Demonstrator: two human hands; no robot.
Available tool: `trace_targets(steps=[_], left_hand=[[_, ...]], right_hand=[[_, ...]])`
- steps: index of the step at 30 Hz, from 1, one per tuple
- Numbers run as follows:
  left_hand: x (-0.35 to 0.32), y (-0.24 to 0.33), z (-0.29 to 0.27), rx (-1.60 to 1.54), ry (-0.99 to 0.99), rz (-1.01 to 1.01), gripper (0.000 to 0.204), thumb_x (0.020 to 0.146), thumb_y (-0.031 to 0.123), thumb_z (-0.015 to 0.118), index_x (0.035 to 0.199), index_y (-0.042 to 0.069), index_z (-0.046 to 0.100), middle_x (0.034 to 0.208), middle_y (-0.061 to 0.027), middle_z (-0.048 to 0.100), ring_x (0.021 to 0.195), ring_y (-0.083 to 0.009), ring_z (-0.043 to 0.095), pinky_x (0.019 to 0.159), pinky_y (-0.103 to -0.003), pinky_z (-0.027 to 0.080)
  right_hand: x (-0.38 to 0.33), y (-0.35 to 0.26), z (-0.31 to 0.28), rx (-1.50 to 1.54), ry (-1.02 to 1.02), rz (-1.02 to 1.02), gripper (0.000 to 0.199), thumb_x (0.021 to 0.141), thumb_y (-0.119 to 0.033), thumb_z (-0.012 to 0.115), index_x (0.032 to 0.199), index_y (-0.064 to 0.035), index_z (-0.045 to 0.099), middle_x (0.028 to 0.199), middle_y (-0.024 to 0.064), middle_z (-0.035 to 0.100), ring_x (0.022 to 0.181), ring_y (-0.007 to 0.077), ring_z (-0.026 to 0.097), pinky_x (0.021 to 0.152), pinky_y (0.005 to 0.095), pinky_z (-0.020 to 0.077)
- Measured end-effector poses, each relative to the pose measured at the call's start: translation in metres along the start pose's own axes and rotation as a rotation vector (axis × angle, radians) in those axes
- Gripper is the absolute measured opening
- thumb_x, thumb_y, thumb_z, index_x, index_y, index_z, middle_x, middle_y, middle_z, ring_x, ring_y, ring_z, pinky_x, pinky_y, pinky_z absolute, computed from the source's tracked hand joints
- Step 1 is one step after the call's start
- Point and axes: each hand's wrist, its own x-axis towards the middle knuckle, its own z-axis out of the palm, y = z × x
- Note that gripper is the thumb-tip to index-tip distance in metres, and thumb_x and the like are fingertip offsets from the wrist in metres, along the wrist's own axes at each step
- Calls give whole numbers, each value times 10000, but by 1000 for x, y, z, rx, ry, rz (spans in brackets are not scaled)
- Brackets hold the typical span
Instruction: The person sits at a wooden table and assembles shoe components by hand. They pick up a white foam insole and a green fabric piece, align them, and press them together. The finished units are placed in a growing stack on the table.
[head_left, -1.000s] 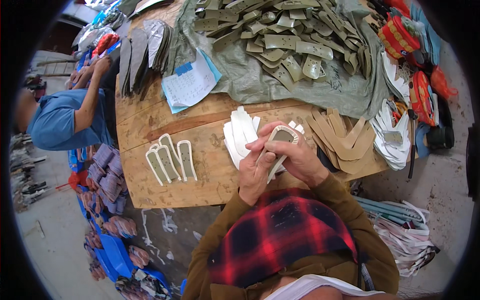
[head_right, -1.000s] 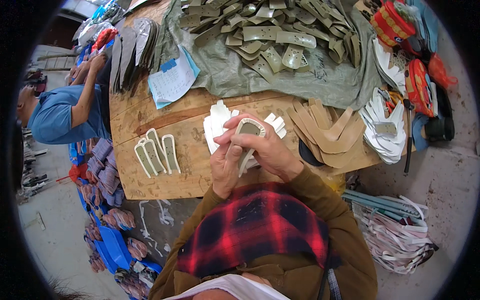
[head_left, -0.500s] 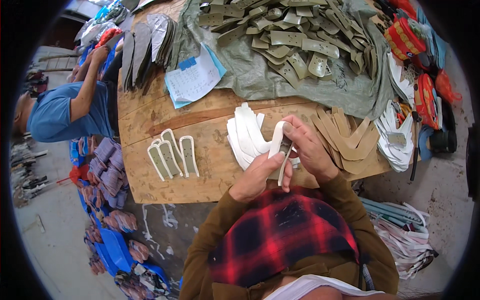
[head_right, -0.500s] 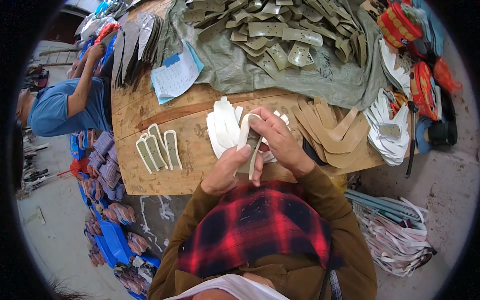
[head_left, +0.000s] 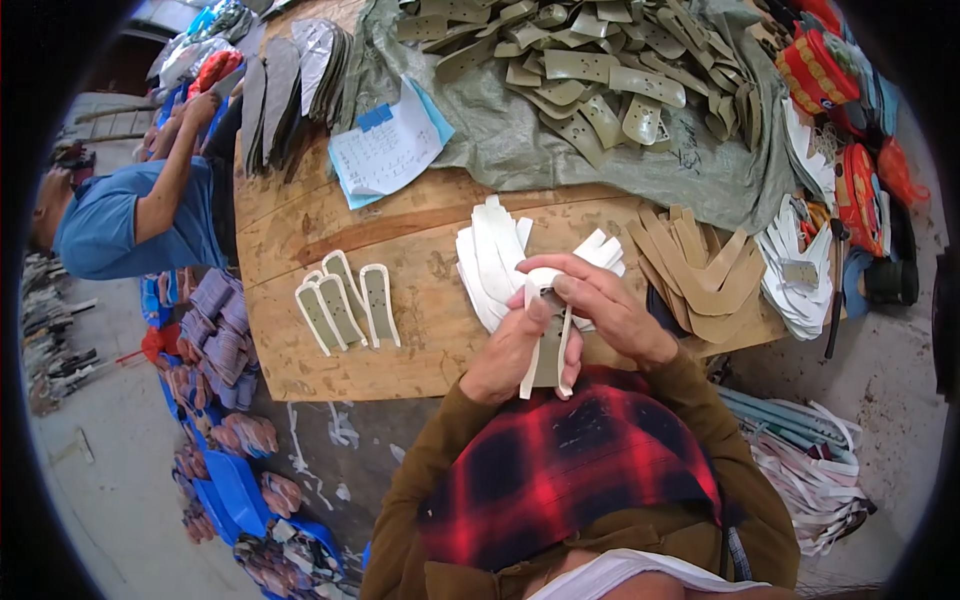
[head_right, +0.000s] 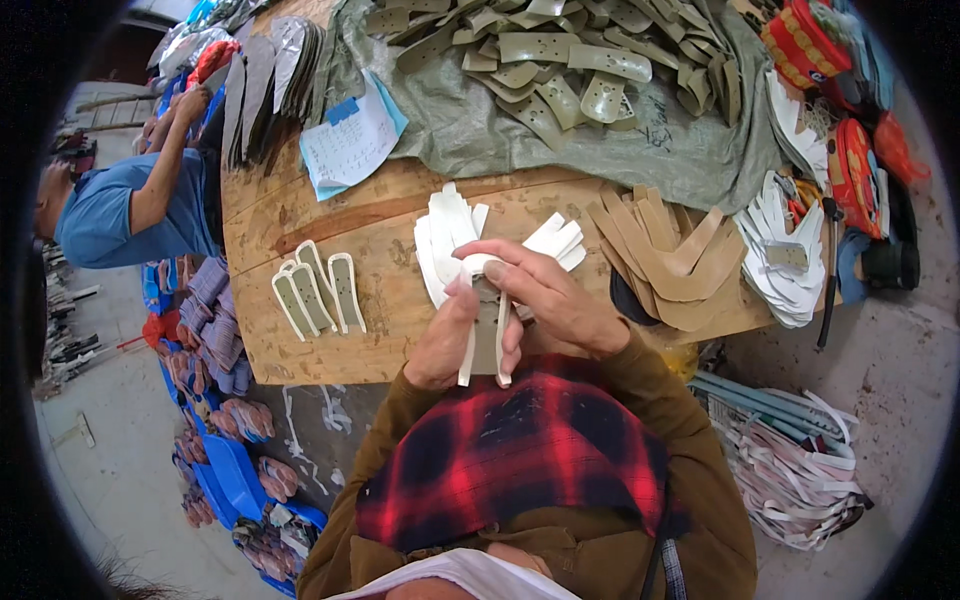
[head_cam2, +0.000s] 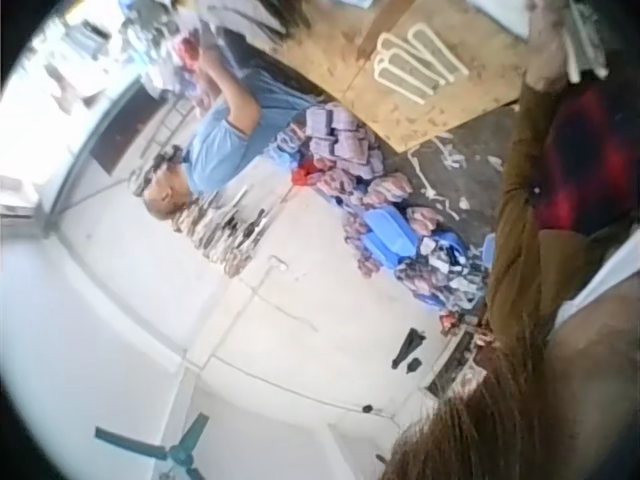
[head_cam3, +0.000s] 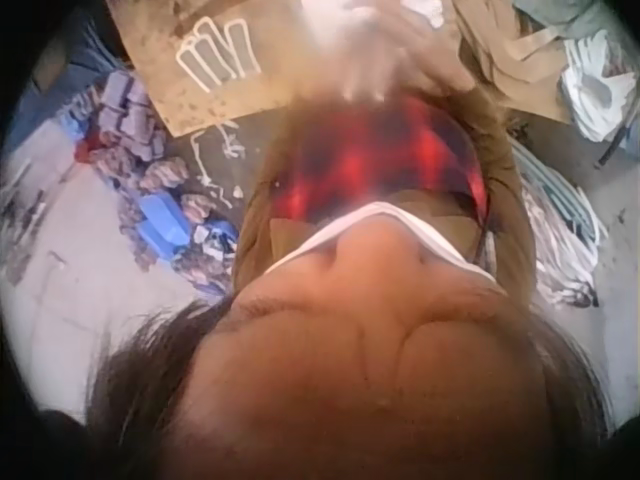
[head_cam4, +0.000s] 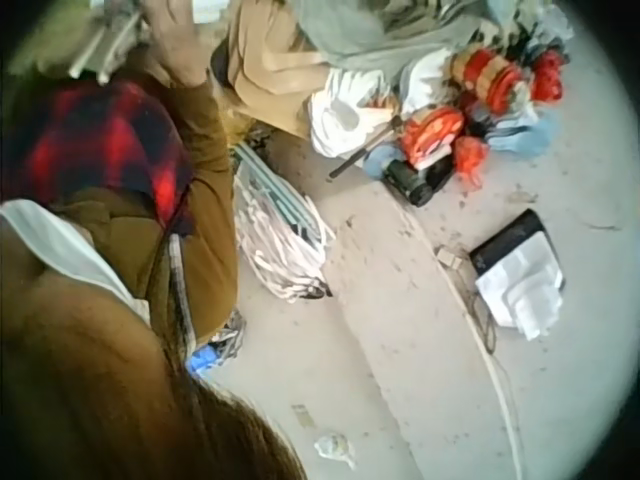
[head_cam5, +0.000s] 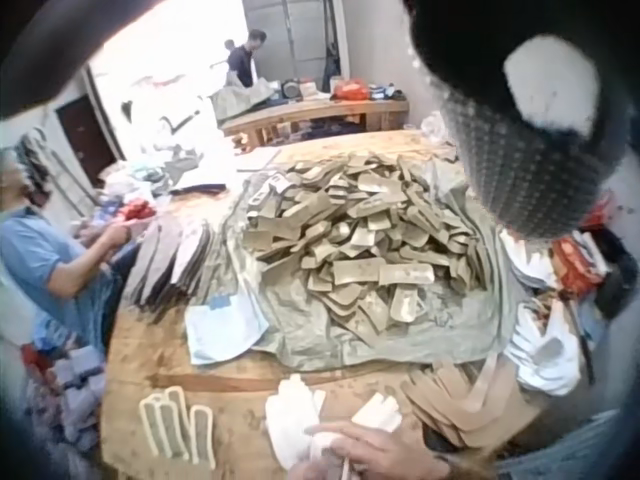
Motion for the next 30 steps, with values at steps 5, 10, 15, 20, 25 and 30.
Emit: trace_targets(steps=[5, 10, 15, 20, 25, 30], left_hand=[[-23, 23, -12, 254, 226, 147, 453, 1007, 388, 462, 1128, -37, 562, 765, -100, 622, 613, -179, 629, 548, -295, 531], [-81, 85, -74, 1481, 984, 321, 522, 906, 294, 647, 1297, -24, 512, 1006, -144, 643, 893, -260, 646, 783, -354, 505], [-83, 61, -93, 1688, 1008, 746, 660, 774, 215, 796, 1327, 16, 498, 1205, -210, 591, 1128, -371, 563, 967, -431, 434], [-29, -20, -49, 1542, 655, 802, 337, 780, 94, 753, 1101, 49, 658, 1083, -113, 637, 1003, -283, 601, 871, -387, 476], [-7, -47, -50, 1621, 561, 843, 291, 740, 96, 766, 1018, 73, 680, 989, -78, 631, 870, -261, 588, 747, -380, 452], [-10, -39, -51, 1467, 522, 864, 291, 784, 113, 739, 1059, 58, 661, 1010, -90, 640, 904, -271, 606, 773, -382, 475]], right_hand=[[-3, 3, 12, 1, 65, -164, 424, 998, -158, 473, 1397, -22, 427, 1250, 128, 594, 1170, 195, 549, 1032, 335, 399], [-2, 8, -18, -856, 272, -301, 291, 914, -166, 613, 1170, -30, 603, 1010, 87, 622, 973, 257, 595, 856, 365, 470], [16, 45, -23, -1365, 242, -497, 209, 812, -194, 693, 961, -69, 615, 901, 94, 581, 883, 279, 566, 789, 394, 428], [17, 50, -16, -1282, 292, -487, 177, 793, -173, 701, 911, -76, 610, 896, 76, 586, 886, 266, 566, 799, 380, 411], [17, 57, -14, -1144, 430, -482, 154, 793, -126, 689, 918, -69, 618, 927, 68, 608, 881, 265, 569, 800, 374, 408], [15, 51, -19, -1078, 554, -550, 199, 779, -109, 704, 950, -62, 613, 938, 84, 618, 867, 263, 575, 787, 382, 417]])
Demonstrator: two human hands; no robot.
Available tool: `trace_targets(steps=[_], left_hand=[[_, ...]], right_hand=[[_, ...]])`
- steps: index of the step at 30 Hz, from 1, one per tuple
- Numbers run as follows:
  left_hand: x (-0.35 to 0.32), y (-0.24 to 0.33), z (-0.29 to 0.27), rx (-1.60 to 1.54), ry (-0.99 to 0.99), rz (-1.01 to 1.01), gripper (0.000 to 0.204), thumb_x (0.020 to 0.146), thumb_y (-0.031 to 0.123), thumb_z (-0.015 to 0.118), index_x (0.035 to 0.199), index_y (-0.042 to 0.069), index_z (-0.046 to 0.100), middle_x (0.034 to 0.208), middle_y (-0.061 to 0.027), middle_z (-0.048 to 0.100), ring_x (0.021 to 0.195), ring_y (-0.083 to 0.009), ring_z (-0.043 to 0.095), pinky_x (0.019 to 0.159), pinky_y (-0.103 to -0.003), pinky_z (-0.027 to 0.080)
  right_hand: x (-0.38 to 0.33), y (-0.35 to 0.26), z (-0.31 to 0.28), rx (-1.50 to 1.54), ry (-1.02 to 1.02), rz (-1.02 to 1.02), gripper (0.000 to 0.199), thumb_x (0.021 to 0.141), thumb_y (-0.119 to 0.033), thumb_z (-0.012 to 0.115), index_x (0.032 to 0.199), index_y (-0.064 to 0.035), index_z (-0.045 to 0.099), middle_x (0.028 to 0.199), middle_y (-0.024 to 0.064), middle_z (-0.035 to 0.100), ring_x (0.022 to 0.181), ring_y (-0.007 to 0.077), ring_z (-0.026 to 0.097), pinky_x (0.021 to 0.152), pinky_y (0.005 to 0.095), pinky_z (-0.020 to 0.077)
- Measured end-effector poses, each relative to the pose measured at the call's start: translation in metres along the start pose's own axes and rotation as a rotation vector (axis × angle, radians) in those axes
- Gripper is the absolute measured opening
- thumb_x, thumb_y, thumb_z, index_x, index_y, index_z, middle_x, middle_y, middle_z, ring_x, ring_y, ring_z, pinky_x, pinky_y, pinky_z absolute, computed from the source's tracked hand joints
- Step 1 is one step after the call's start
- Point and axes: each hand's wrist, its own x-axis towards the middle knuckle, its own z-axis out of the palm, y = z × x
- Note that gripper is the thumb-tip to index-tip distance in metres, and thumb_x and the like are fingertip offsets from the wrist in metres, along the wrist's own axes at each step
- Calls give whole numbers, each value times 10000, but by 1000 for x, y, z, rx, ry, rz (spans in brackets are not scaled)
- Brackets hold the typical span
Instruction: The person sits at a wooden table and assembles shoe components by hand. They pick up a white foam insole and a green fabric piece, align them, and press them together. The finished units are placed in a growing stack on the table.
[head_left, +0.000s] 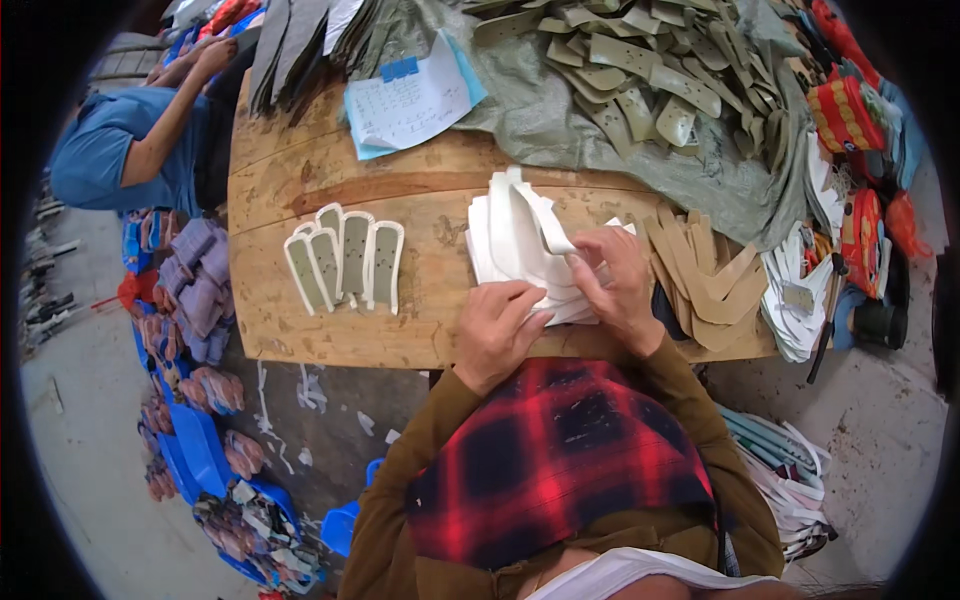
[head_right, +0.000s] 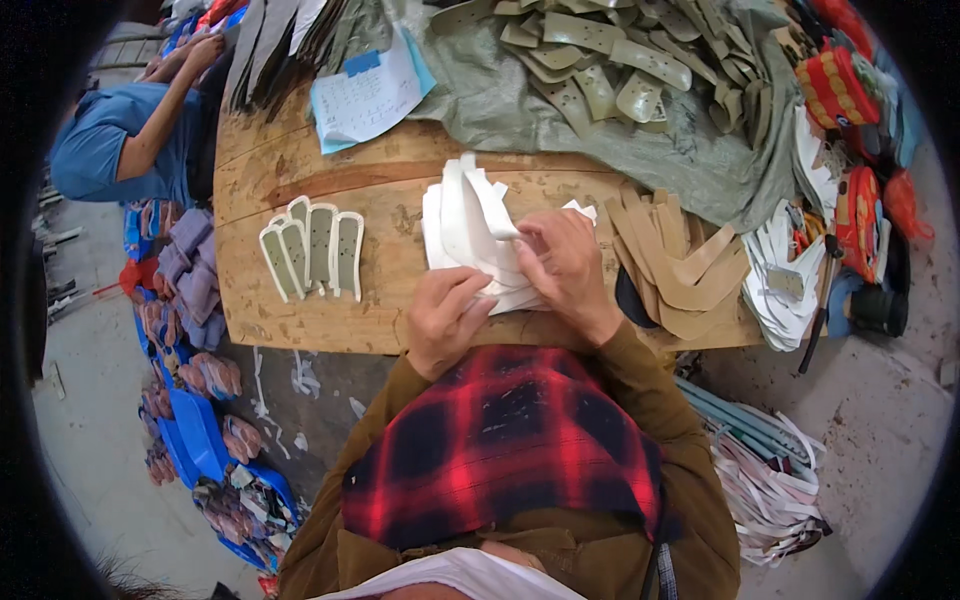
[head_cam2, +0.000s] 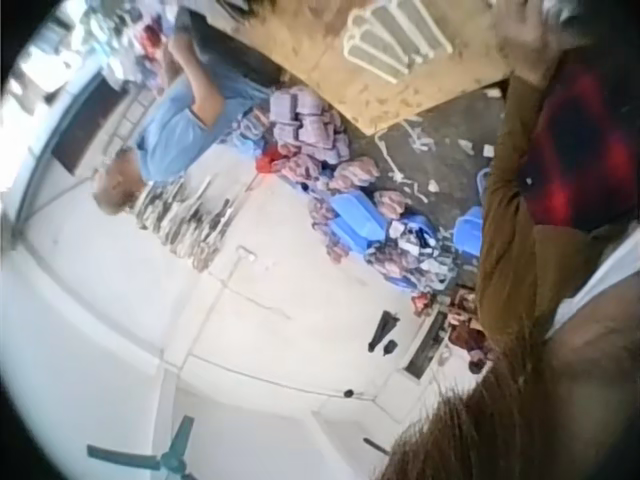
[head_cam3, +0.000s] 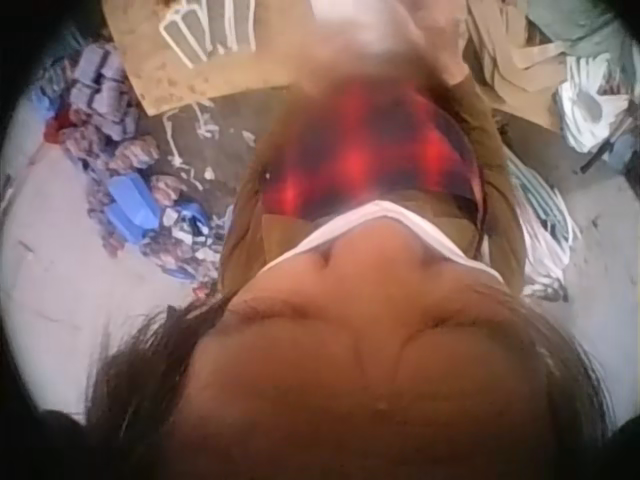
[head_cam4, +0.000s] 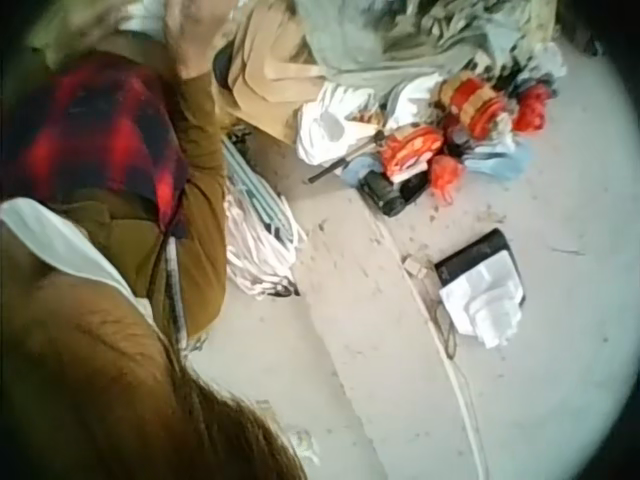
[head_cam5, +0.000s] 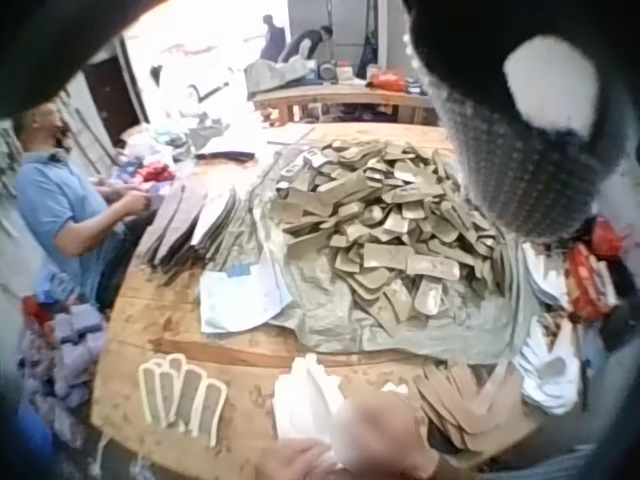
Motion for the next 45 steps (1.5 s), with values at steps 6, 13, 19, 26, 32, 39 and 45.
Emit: trace_targets(steps=[6, 13, 19, 26, 32, 39, 45], left_hand=[[36, 29, 7, -1088, -86, -645, 236, 973, 172, 580, 1129, -3, 613, 1056, -115, 669, 907, -184, 648, 739, -302, 546], [70, 33, -3, -1392, 109, -711, 255, 1020, 204, 497, 1158, 5, 576, 1124, -156, 666, 897, -175, 673, 596, -281, 579], [74, 30, -15, -1573, 73, -802, 296, 1031, 205, 461, 1264, 29, 507, 1263, -173, 593, 1091, -215, 626, 758, -328, 598], [73, 36, -13, -1855, 135, -823, 330, 1039, 166, 400, 1311, -19, 424, 1391, -211, 464, 1307, -285, 468, 1115, -428, 427], [72, 39, -6, -2049, 115, -956, 358, 1046, 227, 391, 1305, -18, 430, 1370, -287, 449, 1315, -331, 448, 1132, -434, 403], [71, 46, 5, -1962, 39, -922, 395, 1058, 279, 381, 1348, 14, 430, 1327, -199, 511, 1234, -261, 522, 1084, -392, 442], [67, 51, 6, -1893, 64, -919, 390, 1062, 286, 374, 1345, 31, 459, 1311, -131, 534, 1194, -214, 540, 1059, -368, 447]], right_hand=[[24, -26, -35, -16, -98, -254, 238, 804, -100, 703, 1024, -70, 618, 906, 103, 613, 801, 269, 582, 756, 380, 436], [89, 35, -118, -107, 42, 155, 253, 859, -163, 663, 1077, -44, 614, 907, 124, 613, 808, 303, 597, 708, 394, 476], [170, 141, -133, -833, -62, 13, 345, 837, -248, 673, 1105, -52, 578, 1023, 153, 587, 981, 351, 569, 823, 454, 470], [135, 147, -147, -700, 21, 126, 231, 840, -237, 654, 951, -67, 543, 960, 171, 587, 902, 406, 572, 719, 471, 456], [78, 18, -123, 550, 344, 394, 158, 927, -123, 623, 1033, -11, 587, 933, 84, 652, 769, 170, 647, 600, 295, 517], [36, -42, -60, 482, 54, 122, 253, 877, -52, 674, 1106, 16, 590, 945, 100, 672, 747, 175, 662, 611, 301, 523], [38, -41, -52, 244, -70, -53, 334, 835, -56, 709, 1141, 23, 602, 899, 108, 681, 711, 200, 648, 601, 302, 498]])
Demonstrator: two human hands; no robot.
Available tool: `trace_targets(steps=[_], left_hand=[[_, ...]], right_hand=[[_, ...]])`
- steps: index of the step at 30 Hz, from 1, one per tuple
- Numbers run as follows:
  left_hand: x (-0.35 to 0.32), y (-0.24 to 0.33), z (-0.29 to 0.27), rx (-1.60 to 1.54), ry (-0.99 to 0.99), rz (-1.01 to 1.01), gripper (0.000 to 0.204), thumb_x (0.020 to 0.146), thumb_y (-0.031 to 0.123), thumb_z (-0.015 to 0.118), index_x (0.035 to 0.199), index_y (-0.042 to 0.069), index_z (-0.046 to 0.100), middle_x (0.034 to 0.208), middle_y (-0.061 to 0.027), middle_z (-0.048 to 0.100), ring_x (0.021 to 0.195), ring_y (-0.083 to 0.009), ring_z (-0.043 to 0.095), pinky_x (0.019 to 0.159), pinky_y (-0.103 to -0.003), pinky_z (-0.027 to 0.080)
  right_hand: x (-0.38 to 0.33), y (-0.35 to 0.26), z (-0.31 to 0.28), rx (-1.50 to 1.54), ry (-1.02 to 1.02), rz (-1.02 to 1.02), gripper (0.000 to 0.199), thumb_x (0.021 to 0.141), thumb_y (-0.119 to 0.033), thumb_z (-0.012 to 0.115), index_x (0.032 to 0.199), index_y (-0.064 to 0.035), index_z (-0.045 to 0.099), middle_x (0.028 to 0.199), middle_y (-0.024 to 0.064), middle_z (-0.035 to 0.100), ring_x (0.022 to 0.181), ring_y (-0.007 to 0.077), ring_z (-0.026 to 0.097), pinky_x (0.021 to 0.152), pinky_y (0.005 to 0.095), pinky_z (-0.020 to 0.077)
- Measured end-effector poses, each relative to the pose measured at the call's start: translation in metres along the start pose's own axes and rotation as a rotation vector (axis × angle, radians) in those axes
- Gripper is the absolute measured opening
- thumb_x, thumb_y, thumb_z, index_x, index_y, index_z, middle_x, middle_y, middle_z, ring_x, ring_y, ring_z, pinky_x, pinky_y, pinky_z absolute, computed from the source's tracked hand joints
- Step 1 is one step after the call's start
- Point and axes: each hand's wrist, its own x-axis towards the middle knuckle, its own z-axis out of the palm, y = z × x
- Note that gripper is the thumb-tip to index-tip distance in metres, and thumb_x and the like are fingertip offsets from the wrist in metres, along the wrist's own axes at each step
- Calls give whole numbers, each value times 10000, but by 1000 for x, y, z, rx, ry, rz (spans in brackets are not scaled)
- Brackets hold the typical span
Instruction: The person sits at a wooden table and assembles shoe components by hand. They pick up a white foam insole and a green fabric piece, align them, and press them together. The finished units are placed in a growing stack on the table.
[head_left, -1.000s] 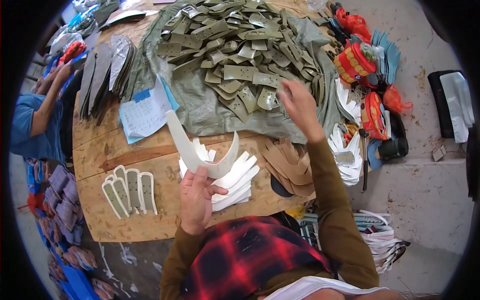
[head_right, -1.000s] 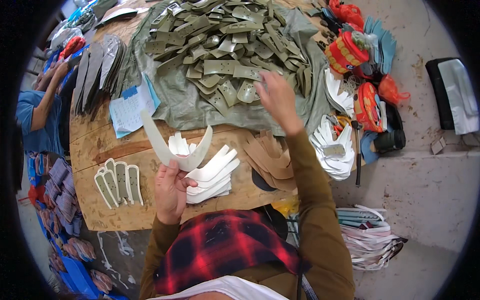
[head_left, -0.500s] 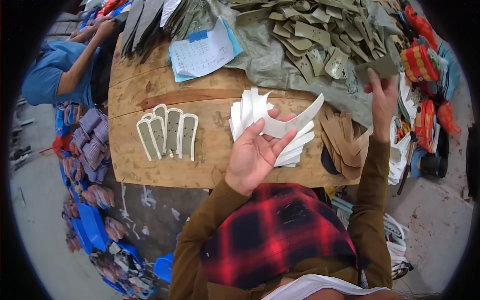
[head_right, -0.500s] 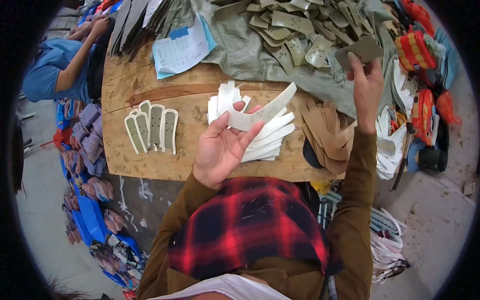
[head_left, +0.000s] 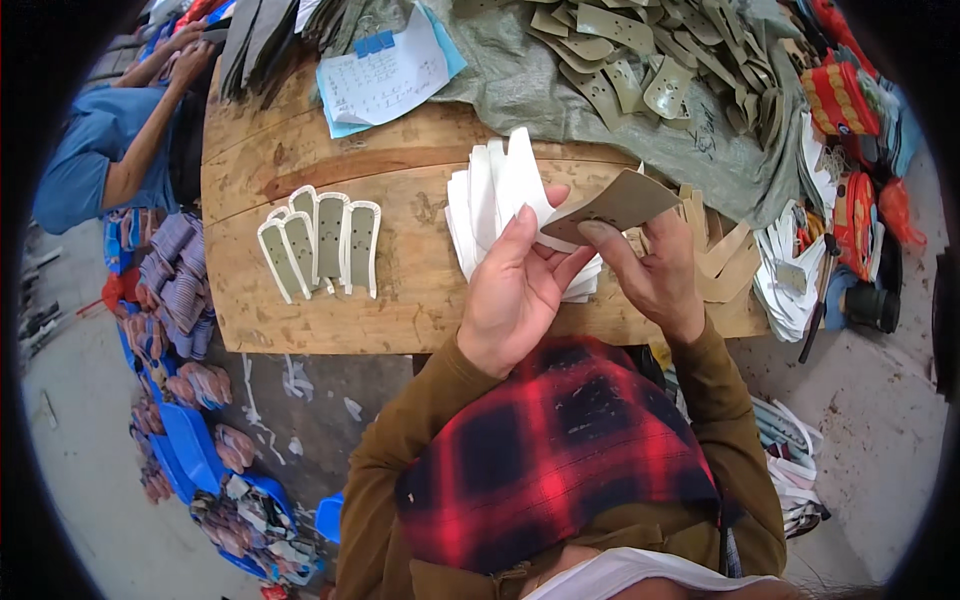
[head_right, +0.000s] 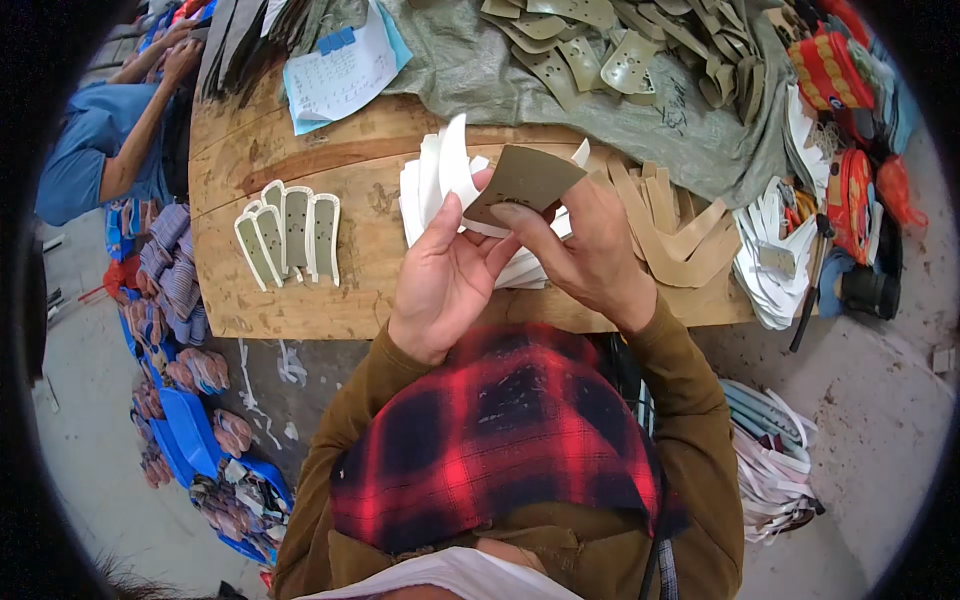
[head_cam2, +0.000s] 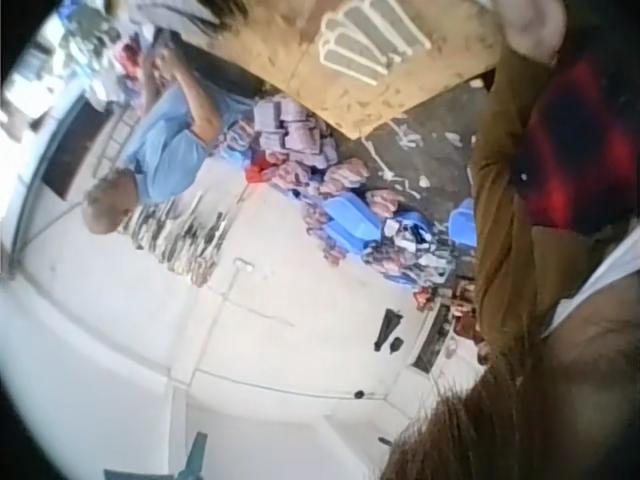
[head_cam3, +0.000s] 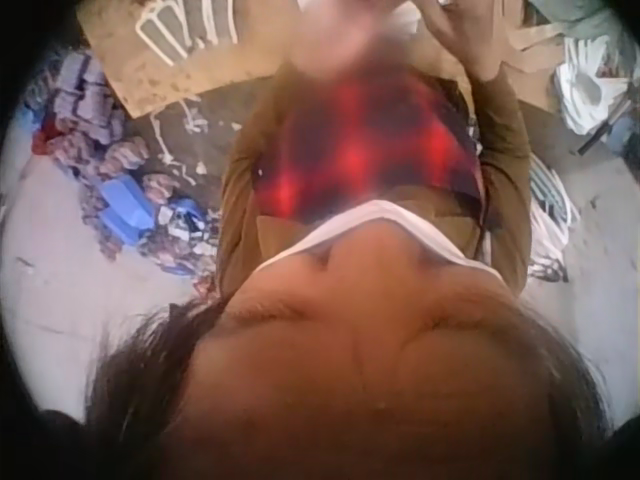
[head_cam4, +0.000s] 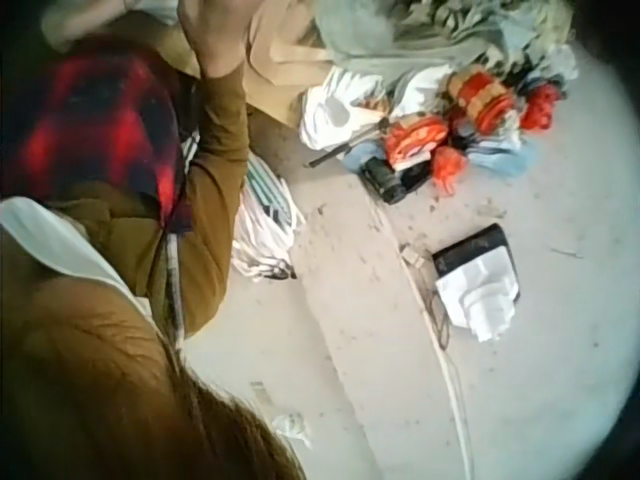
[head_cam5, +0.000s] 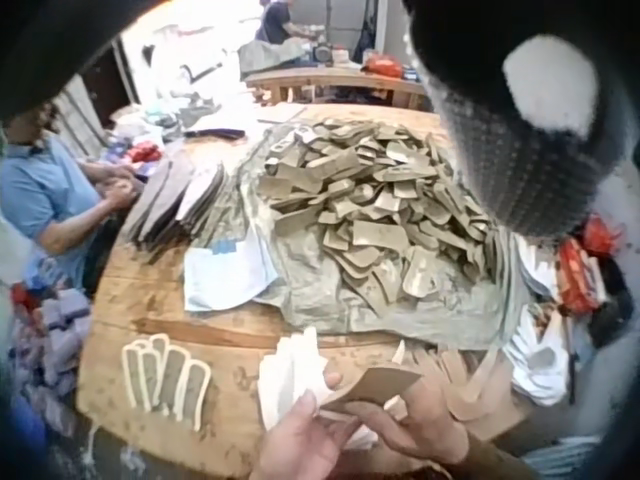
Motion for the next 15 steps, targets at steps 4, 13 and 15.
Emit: trace_targets(steps=[4, 13, 15], left_hand=[[-1, -2, 3, 19, 9, 5, 393, 1064, 286, 365, 1353, 35, 455, 1312, -114, 535, 1200, -197, 527, 1082, -376, 420], [-1, -2, 7, 69, -6, 27, 404, 1069, 281, 342, 1372, 32, 439, 1314, -110, 532, 1201, -193, 525, 1078, -377, 419], [-1, -2, 8, 70, -14, 28, 404, 1070, 275, 339, 1376, 30, 435, 1313, -110, 534, 1202, -197, 526, 1079, -378, 419]], right_hand=[[-7, 9, 4, -18, 48, 11, 326, 829, -69, 716, 1123, 22, 608, 903, 115, 683, 679, 209, 632, 586, 314, 487], [-3, 3, 2, -62, 43, 0, 283, 834, -65, 703, 1090, 15, 614, 863, 107, 672, 662, 212, 621, 572, 316, 480], [-4, 7, 1, -87, 35, -13, 304, 829, -63, 711, 1104, 9, 605, 874, 105, 670, 659, 212, 619, 569, 317, 480]])
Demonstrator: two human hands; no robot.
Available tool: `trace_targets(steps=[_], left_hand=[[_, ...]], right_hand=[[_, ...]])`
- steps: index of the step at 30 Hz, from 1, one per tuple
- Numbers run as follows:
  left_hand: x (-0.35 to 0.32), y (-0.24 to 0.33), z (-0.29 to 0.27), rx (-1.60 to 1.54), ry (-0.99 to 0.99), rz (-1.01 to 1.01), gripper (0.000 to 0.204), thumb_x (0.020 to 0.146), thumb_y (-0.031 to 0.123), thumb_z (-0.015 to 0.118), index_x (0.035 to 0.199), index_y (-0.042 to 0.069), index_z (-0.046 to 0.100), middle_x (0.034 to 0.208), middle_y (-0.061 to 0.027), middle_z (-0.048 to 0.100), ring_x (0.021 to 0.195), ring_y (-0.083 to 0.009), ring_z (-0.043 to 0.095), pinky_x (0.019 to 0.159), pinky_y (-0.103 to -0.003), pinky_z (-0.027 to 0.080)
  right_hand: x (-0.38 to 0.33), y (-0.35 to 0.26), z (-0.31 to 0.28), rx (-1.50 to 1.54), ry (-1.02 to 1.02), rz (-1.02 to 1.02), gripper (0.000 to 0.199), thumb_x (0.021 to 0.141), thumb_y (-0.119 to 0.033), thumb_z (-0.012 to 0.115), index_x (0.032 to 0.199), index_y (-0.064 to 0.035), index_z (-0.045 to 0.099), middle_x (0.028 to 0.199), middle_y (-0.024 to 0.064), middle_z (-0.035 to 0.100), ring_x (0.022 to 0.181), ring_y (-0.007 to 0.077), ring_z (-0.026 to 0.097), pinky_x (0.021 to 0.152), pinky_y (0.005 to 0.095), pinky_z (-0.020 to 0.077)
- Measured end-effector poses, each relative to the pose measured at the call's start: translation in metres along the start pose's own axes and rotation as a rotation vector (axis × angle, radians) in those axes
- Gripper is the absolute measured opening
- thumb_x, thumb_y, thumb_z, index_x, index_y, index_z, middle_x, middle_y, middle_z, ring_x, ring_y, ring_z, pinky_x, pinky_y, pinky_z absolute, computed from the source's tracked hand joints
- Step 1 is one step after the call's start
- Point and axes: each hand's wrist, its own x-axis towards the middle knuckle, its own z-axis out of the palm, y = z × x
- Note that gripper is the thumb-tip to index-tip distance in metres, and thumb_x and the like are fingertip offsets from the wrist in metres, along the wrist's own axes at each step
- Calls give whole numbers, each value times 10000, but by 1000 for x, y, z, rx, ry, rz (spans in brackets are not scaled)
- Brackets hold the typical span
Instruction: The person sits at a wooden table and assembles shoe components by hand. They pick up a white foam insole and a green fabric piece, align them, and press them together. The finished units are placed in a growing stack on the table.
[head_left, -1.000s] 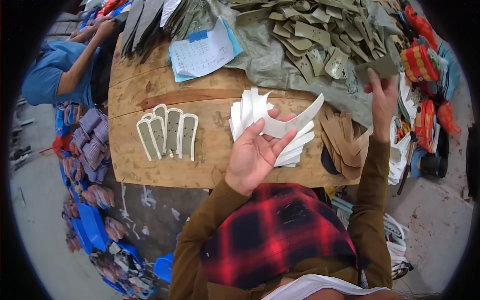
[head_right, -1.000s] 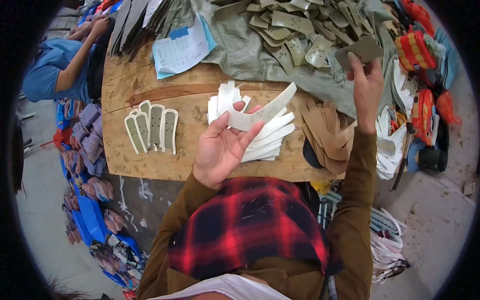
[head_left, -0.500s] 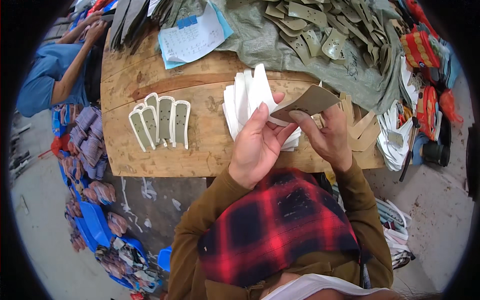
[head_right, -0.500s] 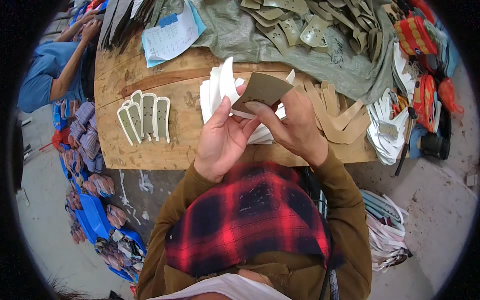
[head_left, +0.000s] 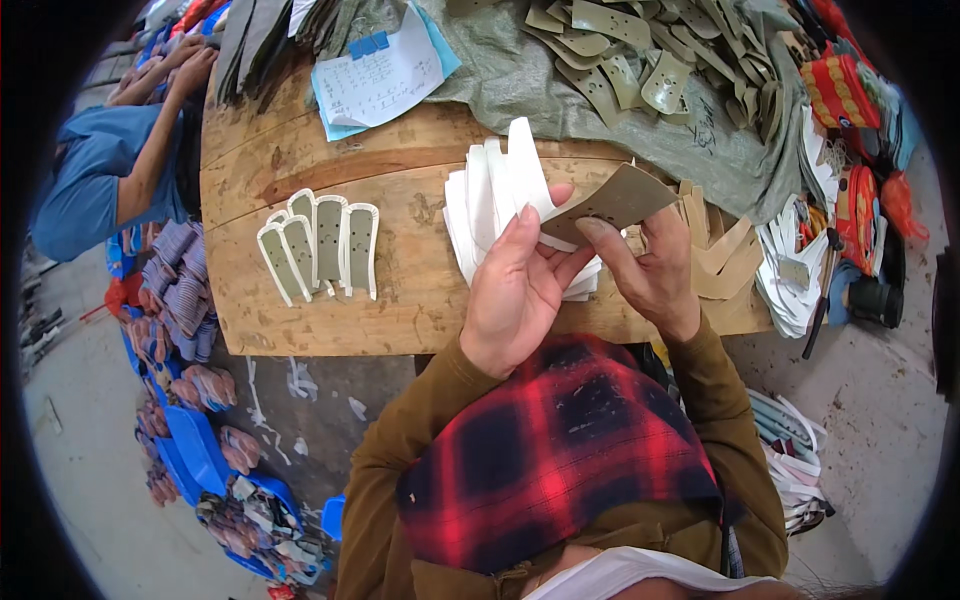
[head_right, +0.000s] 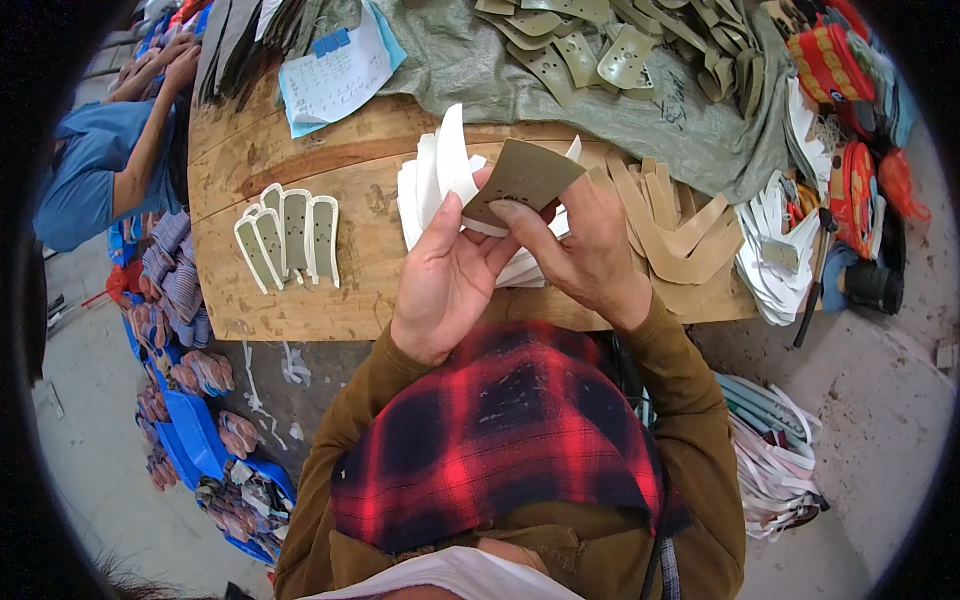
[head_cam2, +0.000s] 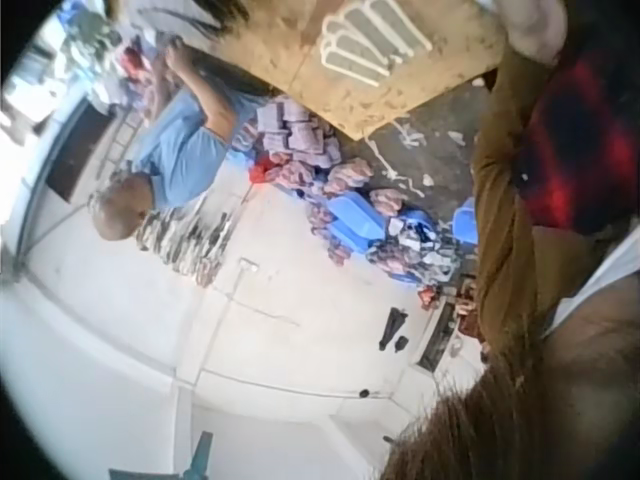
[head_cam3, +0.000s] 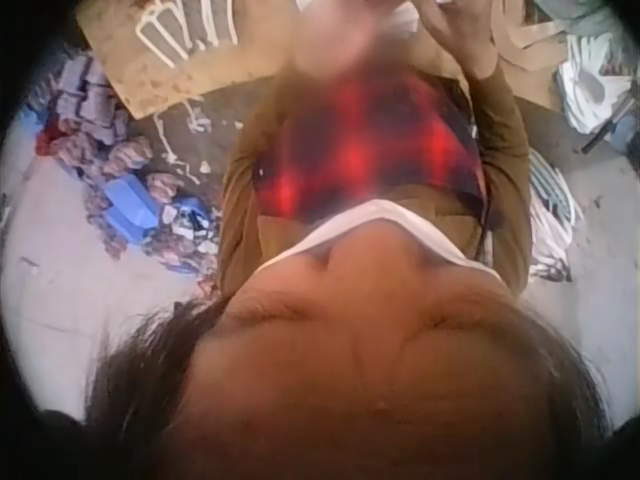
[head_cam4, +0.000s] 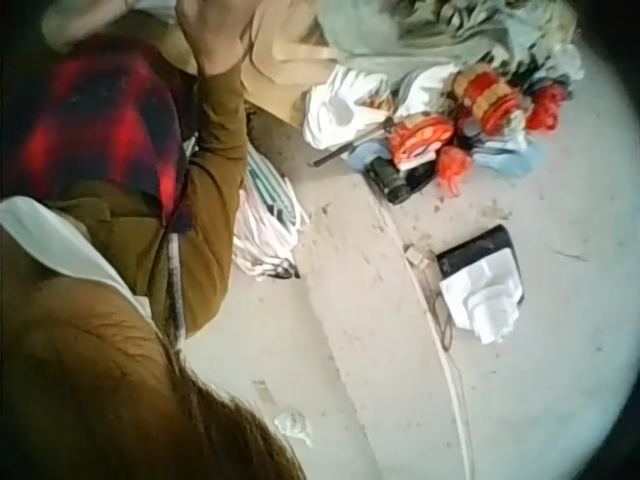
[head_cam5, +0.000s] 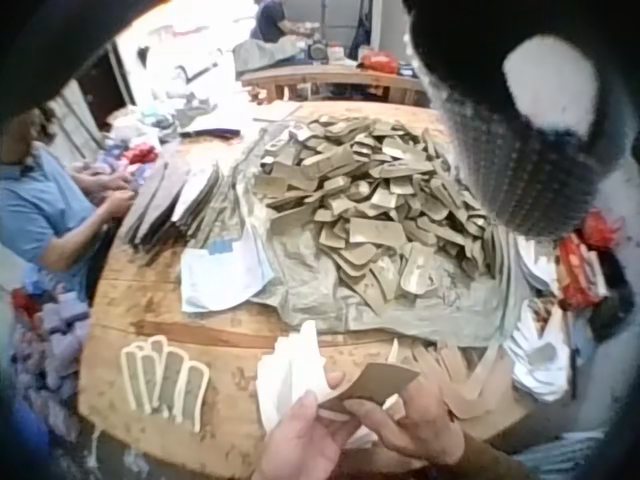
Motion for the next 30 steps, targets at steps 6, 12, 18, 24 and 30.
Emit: trace_targets(steps=[6, 12, 18, 24, 30], left_hand=[[0, 10, -4, 74, -91, -49, 462, 1054, 314, 379, 1401, 13, 430, 1304, -128, 572, 1180, -218, 566, 1037, -369, 439], [2, 63, 6, 1216, 4, 326, 210, 953, 181, 614, 1034, -6, 669, 823, -92, 715, 728, -211, 686, 672, -313, 522], [-12, 51, 26, 1714, -47, 825, 91, 888, 56, 664, 958, 0, 650, 805, -155, 667, 676, -281, 668, 571, -345, 502], [-20, 38, 30, 1747, -115, 836, 175, 861, -27, 654, 1037, -25, 653, 891, -143, 695, 715, -274, 686, 620, -336, 528], [-22, 36, 33, 1677, -75, 722, 169, 940, 35, 587, 1082, -19, 662, 888, -161, 692, 698, -246, 687, 627, -323, 522]], right_hand=[[-6, 8, 1, -22, 41, -198, 389, 801, -29, 730, 1156, -16, 569, 935, 140, 655, 705, 267, 625, 587, 344, 495], [-15, 2, -5, -159, 8, -452, 312, 735, -76, 699, 1016, -7, 583, 960, 162, 628, 778, 292, 645, 634, 362, 529], [-11, -10, -8, -298, -5, -382, 256, 739, -42, 650, 984, -13, 577, 901, 125, 605, 757, 281, 646, 612, 367, 520], [-17, -6, -4, -329, -6, -323, 220, 755, -69, 625, 962, -28, 564, 862, 99, 573, 736, 244, 637, 597, 340, 507], [-21, -1, 1, -341, -5, -297, 235, 748, -72, 621, 966, -27, 548, 852, 93, 554, 718, 235, 623, 582, 334, 501]])
